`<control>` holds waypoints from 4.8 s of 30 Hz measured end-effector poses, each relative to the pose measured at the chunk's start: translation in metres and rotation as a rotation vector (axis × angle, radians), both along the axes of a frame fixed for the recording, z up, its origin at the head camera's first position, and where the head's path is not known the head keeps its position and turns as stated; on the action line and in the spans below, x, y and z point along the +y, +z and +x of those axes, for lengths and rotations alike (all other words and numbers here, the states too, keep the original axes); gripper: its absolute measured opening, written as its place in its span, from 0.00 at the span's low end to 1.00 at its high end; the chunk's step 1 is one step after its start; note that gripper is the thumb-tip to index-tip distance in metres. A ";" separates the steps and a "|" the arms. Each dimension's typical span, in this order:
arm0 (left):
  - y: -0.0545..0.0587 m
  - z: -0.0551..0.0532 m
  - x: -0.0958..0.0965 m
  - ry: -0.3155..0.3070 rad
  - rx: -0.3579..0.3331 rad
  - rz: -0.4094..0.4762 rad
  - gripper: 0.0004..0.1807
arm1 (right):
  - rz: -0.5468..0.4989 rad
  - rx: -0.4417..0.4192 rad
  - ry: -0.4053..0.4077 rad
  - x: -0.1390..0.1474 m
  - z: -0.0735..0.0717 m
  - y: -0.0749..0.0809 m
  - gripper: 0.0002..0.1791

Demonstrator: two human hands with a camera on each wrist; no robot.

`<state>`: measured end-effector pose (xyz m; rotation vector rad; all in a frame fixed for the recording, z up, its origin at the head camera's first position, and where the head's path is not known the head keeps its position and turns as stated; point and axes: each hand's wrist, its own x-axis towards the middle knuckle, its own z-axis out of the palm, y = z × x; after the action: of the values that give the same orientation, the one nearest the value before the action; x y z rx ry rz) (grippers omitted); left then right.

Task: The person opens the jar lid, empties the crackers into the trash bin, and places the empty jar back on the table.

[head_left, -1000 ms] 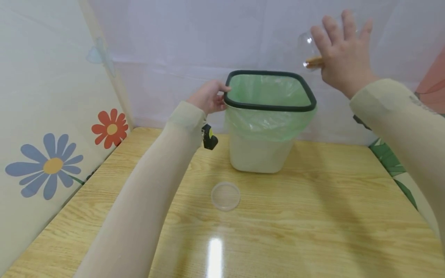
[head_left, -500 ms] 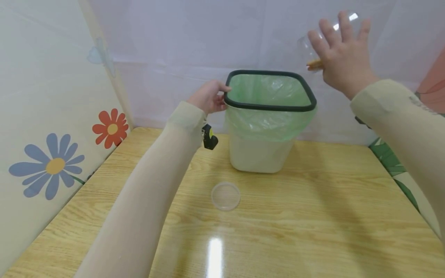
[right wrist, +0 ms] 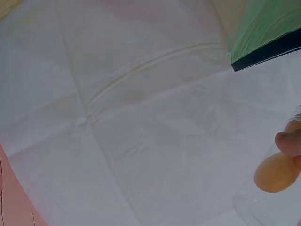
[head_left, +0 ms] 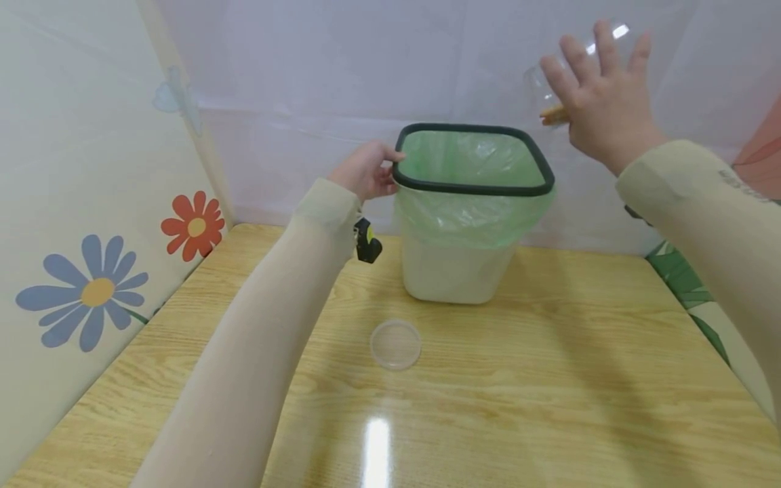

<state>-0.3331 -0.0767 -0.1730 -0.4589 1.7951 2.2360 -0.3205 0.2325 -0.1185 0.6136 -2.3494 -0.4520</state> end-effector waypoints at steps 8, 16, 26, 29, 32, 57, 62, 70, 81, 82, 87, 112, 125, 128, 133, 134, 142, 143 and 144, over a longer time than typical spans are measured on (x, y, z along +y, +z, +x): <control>-0.001 0.000 -0.001 -0.013 0.008 0.002 0.24 | 0.006 -0.012 -0.008 -0.001 -0.002 0.001 0.47; -0.001 -0.001 0.000 -0.005 0.009 -0.010 0.25 | 0.013 -0.009 0.011 0.000 -0.001 0.000 0.47; 0.001 0.001 0.003 -0.009 0.007 -0.002 0.23 | 0.003 0.044 0.070 0.003 -0.003 -0.003 0.44; 0.001 0.001 0.002 -0.008 0.003 -0.004 0.24 | 0.008 0.043 0.066 0.003 -0.003 -0.002 0.45; 0.001 0.000 0.002 -0.010 0.006 -0.008 0.24 | 0.015 0.034 0.054 0.002 -0.003 -0.001 0.45; 0.001 0.001 0.003 -0.003 0.012 -0.005 0.24 | 0.080 0.011 0.049 0.000 -0.001 -0.002 0.48; 0.000 0.001 0.004 -0.004 0.014 -0.003 0.22 | 0.077 0.014 0.049 0.000 -0.001 -0.003 0.48; 0.000 0.000 0.004 -0.003 0.016 -0.006 0.23 | 0.024 0.009 0.062 0.003 -0.002 0.000 0.45; -0.002 0.000 0.003 -0.015 0.024 -0.004 0.27 | 0.036 0.011 0.052 0.005 -0.003 -0.002 0.47; -0.002 0.000 0.003 -0.018 0.027 -0.006 0.26 | 0.038 0.011 0.050 0.005 -0.003 -0.002 0.47; -0.003 0.000 0.003 -0.019 0.038 -0.006 0.26 | 0.037 0.035 0.072 0.006 -0.003 -0.004 0.47; -0.004 -0.002 0.003 -0.050 0.074 -0.014 0.15 | -0.224 -0.036 0.066 0.018 -0.003 -0.014 0.44; -0.011 0.000 0.006 -0.076 0.135 0.033 0.19 | -0.406 -0.030 0.089 0.027 -0.002 -0.023 0.49; -0.014 0.003 0.008 -0.069 0.167 0.024 0.19 | -0.450 0.001 0.124 0.029 -0.001 -0.027 0.49; -0.020 0.006 0.011 -0.050 0.219 -0.031 0.18 | -0.536 -0.018 0.118 0.032 0.002 -0.032 0.50; -0.022 0.006 0.011 -0.044 0.228 -0.028 0.18 | -0.552 -0.027 0.112 0.033 0.003 -0.033 0.51; -0.032 0.011 0.012 0.030 0.284 0.059 0.18 | -0.598 -0.023 0.130 0.039 0.006 -0.044 0.51; -0.032 0.012 0.011 0.033 0.291 0.060 0.18 | -0.600 -0.024 0.128 0.040 0.007 -0.045 0.51; -0.033 0.012 0.010 0.037 0.294 0.063 0.19 | -0.604 -0.028 0.121 0.041 0.007 -0.046 0.51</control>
<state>-0.3207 -0.0662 -0.2057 -0.1580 1.8541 2.4855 -0.3132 0.2738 -0.1647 0.4633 -2.2900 0.3190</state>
